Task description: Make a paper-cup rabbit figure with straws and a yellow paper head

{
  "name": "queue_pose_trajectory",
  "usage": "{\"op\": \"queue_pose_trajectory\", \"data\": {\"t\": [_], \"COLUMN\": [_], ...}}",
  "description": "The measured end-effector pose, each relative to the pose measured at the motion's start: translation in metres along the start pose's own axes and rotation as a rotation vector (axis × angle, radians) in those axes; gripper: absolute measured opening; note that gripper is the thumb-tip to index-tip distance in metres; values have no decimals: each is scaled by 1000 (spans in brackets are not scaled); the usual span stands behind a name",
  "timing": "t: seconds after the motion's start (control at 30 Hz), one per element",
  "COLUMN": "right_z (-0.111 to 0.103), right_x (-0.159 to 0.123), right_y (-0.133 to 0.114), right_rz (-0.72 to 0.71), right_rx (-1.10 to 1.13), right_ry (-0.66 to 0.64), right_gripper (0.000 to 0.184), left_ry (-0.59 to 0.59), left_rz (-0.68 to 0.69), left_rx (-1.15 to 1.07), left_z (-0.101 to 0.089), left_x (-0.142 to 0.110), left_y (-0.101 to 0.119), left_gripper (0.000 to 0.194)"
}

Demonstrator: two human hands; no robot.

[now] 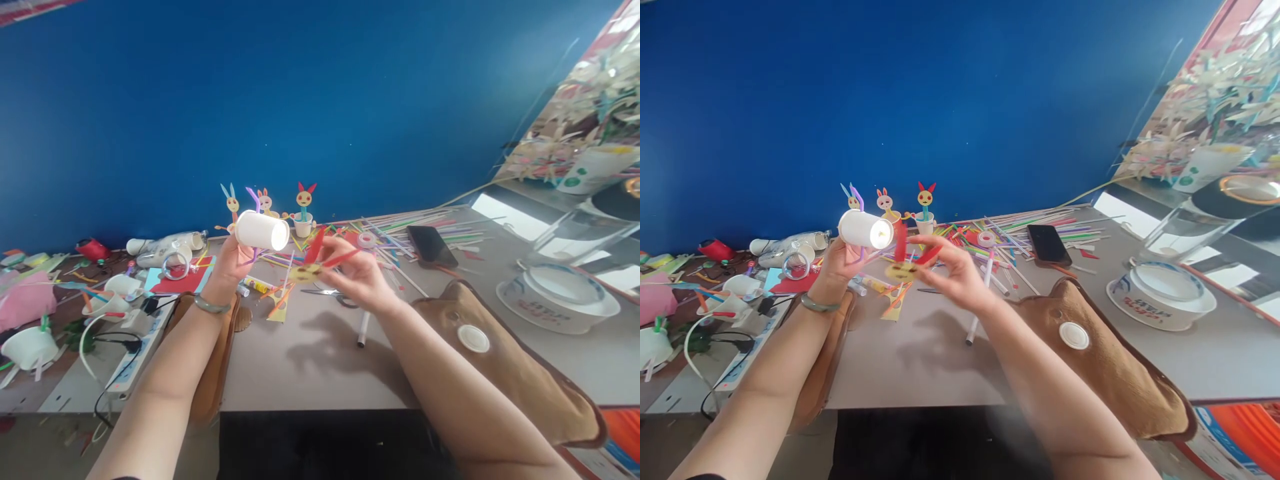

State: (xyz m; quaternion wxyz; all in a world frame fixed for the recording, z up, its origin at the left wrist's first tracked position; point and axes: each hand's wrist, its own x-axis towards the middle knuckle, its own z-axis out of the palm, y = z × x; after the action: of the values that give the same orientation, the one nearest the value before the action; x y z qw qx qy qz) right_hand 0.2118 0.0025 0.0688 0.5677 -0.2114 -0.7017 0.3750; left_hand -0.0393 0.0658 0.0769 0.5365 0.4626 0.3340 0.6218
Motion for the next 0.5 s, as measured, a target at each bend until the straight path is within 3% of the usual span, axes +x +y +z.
{"op": "queue_pose_trajectory", "data": {"t": [0.1,0.2,0.5], "right_z": [14,24,27], "right_x": [-5,-8,-10], "right_y": [-9,-12,-1], "right_rz": [-171,-243,-173], "right_rx": [-241,-329,-299], "right_ry": [-160,-227,-223], "right_gripper": [6,7,10], "left_ry": [-14,-27,9], "left_rz": [51,78,125], "left_rx": [39,52,95], "left_z": [3,3,5], "left_x": [-1,0,-5], "left_y": [-1,-4,-8], "left_gripper": [41,37,34]}}
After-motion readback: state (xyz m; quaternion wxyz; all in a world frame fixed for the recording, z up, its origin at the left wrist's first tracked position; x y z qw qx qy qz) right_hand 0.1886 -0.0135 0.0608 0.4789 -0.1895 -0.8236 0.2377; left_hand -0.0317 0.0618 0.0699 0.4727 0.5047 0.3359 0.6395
